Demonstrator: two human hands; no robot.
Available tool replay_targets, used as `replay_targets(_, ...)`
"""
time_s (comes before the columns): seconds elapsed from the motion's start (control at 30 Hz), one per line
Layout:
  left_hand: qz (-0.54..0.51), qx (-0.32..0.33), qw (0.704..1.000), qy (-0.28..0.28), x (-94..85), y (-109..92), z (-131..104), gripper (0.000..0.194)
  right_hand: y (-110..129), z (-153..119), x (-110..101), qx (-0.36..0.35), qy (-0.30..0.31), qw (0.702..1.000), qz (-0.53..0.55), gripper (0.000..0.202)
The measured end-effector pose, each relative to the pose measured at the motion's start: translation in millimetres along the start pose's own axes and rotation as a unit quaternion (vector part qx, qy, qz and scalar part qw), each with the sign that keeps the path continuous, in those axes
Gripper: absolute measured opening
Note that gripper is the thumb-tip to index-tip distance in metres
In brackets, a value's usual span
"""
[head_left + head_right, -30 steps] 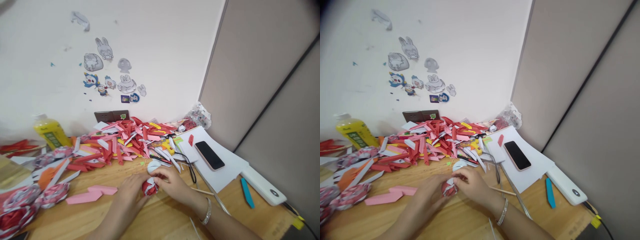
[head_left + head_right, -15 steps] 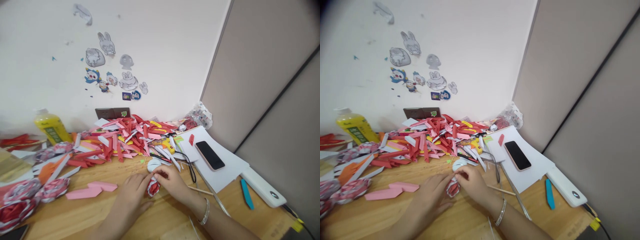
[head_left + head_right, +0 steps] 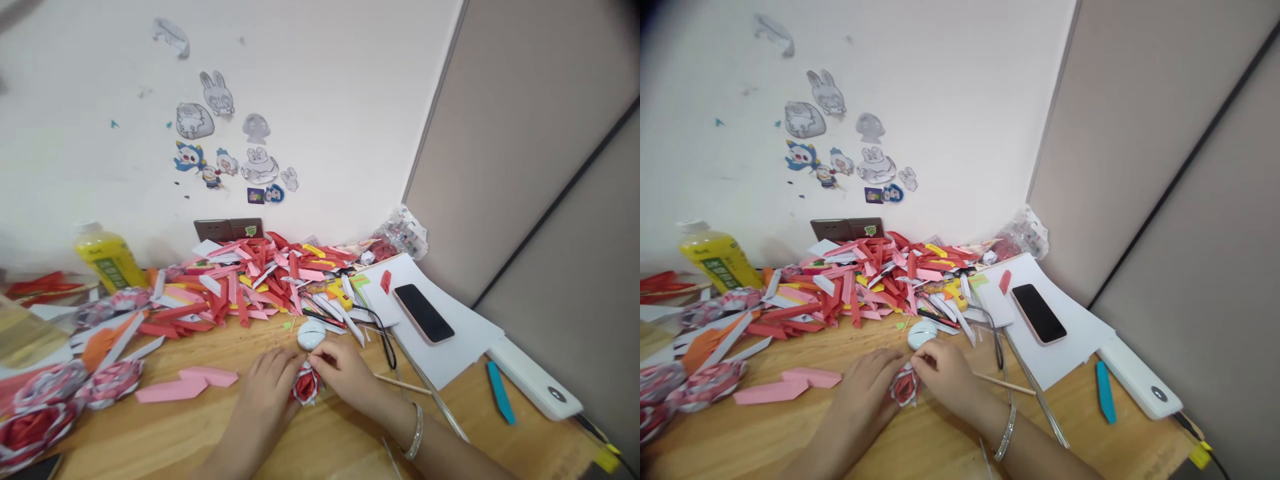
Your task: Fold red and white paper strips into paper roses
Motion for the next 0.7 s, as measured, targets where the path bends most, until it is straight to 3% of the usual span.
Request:
replay_targets(0.47,-0.033,-0.029,0.998,0.049,2.1,-4.5,1.7,0.032,-3.0,-0.8,6.4,-0.011,0.029,0.999,-0.01,0.021)
replay_targets(0.7,-0.024,-0.082,0.995,0.053,-0.1,0.9,4.6,0.008,-5.2,0.2,1.3,0.001,0.008,1.0,0.005,0.02)
Point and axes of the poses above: each hand's wrist, its own z-axis towards the middle knuckle, its own x-axis out of the palm, y = z × x, the point moved 8 cm from there along z, towards the middle knuckle, and after that the axes turned 10 degrees about -x, right-handed, at the moved point
